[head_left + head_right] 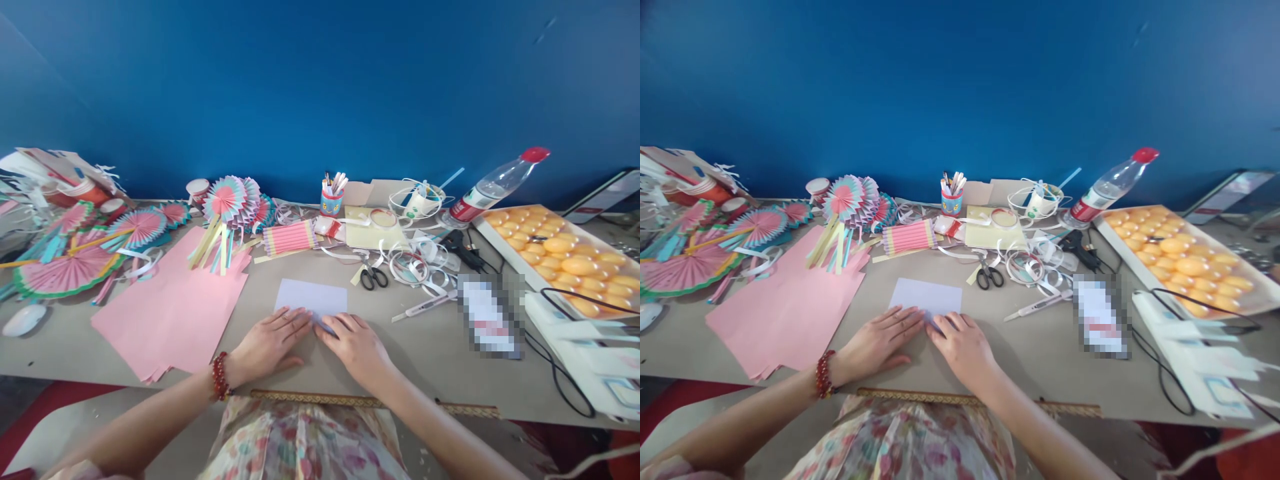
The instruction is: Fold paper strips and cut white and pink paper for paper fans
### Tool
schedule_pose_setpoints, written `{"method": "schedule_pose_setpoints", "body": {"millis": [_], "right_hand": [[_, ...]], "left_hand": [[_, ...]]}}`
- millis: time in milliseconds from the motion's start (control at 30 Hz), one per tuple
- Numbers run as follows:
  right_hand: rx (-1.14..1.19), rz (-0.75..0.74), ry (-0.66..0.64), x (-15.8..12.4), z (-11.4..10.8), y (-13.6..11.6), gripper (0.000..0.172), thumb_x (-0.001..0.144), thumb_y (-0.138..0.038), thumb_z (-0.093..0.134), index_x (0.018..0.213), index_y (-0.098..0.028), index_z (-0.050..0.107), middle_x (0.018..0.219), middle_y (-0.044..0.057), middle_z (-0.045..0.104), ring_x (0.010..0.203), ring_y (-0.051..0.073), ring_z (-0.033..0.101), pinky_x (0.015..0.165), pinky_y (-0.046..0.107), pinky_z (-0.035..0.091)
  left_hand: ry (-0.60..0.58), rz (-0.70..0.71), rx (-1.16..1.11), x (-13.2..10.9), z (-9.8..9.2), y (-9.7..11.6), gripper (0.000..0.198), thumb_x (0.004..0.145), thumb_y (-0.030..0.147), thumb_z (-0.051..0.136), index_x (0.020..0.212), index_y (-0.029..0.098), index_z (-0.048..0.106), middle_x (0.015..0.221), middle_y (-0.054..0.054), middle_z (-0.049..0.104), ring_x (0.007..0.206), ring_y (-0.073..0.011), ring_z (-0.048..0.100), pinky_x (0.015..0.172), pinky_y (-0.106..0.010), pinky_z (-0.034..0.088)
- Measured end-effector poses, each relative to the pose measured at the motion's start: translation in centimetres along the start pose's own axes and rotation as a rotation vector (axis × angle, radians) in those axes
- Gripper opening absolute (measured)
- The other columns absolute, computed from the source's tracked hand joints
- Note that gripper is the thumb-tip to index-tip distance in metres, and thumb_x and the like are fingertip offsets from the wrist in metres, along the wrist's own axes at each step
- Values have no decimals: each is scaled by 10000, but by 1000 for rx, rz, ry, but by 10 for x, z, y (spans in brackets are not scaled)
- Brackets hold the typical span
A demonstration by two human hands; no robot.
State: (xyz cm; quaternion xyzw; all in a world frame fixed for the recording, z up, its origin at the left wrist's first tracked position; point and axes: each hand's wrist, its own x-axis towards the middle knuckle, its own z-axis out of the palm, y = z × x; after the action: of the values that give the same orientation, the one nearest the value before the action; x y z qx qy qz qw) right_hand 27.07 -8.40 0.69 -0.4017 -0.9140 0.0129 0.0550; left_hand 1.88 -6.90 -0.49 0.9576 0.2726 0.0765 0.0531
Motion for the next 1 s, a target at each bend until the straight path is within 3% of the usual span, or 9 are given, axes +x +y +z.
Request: {"method": "schedule_pose_setpoints", "body": {"millis": [67, 133, 400, 667, 867, 1000], "right_hand": [[-4, 10, 5, 0, 0, -1, 360, 906, -153, 601, 1253, -249, 602, 1168, 60, 652, 1005, 228, 540, 859, 367, 426], [-5, 24, 13, 0, 0, -2, 364, 900, -150, 609, 1248, -257, 607, 1165, 60, 658, 1016, 231, 544, 858, 370, 425], [72, 75, 80, -15, 11, -4, 423, 903, -99, 548, 1302, -233, 584, 1242, 51, 657, 1100, 220, 553, 907, 374, 423], [89, 224, 189, -57, 18, 1, 546, 867, -9, 420, 1343, -232, 569, 1368, 18, 595, 1229, 214, 499, 984, 378, 395], [106, 272, 208, -56, 20, -4, 514, 869, -33, 443, 1316, -238, 595, 1338, 29, 618, 1223, 214, 512, 986, 377, 405], [163, 241, 218, -49, 8, 7, 434, 874, -34, 443, 1177, -241, 677, 1231, 39, 683, 1103, 216, 579, 948, 385, 426]], "left_hand": [[-42, -5, -39, 3, -1, 8, 869, 917, 664, 443, 1540, 100, 221, 1557, -156, 326, 1448, -270, 282, 1194, -444, 235], [-58, -29, -53, 0, -2, 12, 958, 884, 728, 413, 1554, 93, 158, 1578, -164, 268, 1460, -279, 252, 1199, -445, 205], [-44, -161, 56, -33, -4, 11, 843, 944, 656, 375, 1559, 121, 158, 1577, -141, 283, 1451, -272, 275, 1197, -441, 189], [-40, -200, 66, -38, -2, 12, 784, 956, 611, 412, 1559, 166, 180, 1575, -112, 301, 1444, -255, 294, 1200, -446, 186], [-1, -299, 95, -54, -4, 8, 749, 977, 564, 411, 1560, 161, 172, 1572, -119, 303, 1444, -261, 299, 1188, -447, 212], [4, -343, 101, -59, -5, 8, 693, 989, 520, 421, 1556, 192, 197, 1564, -101, 325, 1446, -266, 296, 1174, -465, 240]]}}
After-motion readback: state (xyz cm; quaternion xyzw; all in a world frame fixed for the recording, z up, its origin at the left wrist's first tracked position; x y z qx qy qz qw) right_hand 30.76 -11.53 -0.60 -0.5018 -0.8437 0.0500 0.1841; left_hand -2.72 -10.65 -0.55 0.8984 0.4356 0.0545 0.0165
